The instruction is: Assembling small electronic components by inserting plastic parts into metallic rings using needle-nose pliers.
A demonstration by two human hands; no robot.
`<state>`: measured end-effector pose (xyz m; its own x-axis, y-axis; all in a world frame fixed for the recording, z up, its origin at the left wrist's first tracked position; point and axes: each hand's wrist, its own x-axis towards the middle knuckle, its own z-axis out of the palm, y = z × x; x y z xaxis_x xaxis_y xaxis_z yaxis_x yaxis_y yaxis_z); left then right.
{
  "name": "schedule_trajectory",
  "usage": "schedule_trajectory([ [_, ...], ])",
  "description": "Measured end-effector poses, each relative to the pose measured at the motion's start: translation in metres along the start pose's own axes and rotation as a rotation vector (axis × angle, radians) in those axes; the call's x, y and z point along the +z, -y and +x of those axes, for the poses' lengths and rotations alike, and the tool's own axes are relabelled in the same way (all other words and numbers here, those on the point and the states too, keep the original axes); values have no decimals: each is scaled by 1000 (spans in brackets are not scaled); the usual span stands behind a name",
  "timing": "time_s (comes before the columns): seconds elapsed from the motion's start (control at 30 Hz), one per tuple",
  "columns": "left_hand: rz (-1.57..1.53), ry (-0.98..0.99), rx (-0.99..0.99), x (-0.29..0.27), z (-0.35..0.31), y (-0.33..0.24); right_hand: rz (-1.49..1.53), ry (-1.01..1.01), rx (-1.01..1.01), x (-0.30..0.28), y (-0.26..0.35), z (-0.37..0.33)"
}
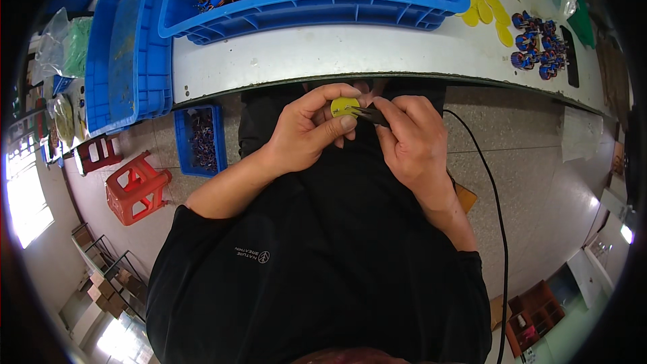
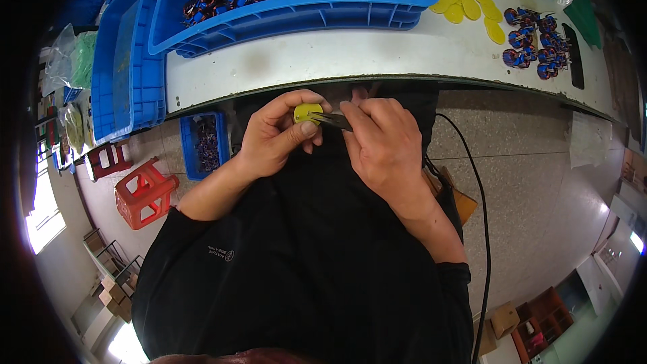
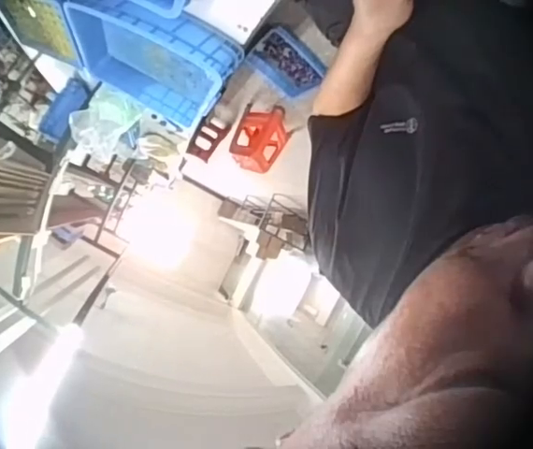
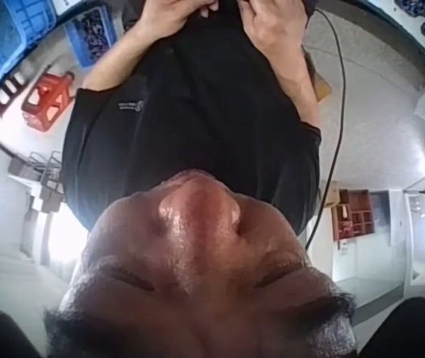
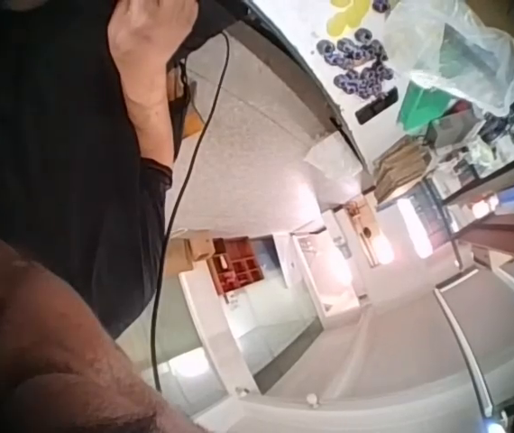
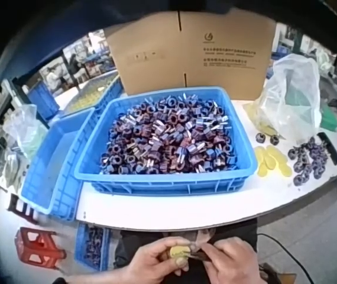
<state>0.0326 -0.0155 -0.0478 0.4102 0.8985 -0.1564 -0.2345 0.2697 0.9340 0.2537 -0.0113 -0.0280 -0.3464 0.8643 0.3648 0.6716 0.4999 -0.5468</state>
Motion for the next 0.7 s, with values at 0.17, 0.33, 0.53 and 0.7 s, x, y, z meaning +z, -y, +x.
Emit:
schedule_trajectory([
  [0.17,22,8,-33,0,0,-3,5,6,15,-1,1,-1],
  [0.33,-52,10,-80,2,-2,-3,-36,39,25,-6,5,-3],
  [0.53,-281,-72,-112,11,-12,-8,-88,69,-20,-12,6,-4],
  [0.7,-315,-5,-91,13,-24,-10,-135,13,-88,-20,12,-16],
])
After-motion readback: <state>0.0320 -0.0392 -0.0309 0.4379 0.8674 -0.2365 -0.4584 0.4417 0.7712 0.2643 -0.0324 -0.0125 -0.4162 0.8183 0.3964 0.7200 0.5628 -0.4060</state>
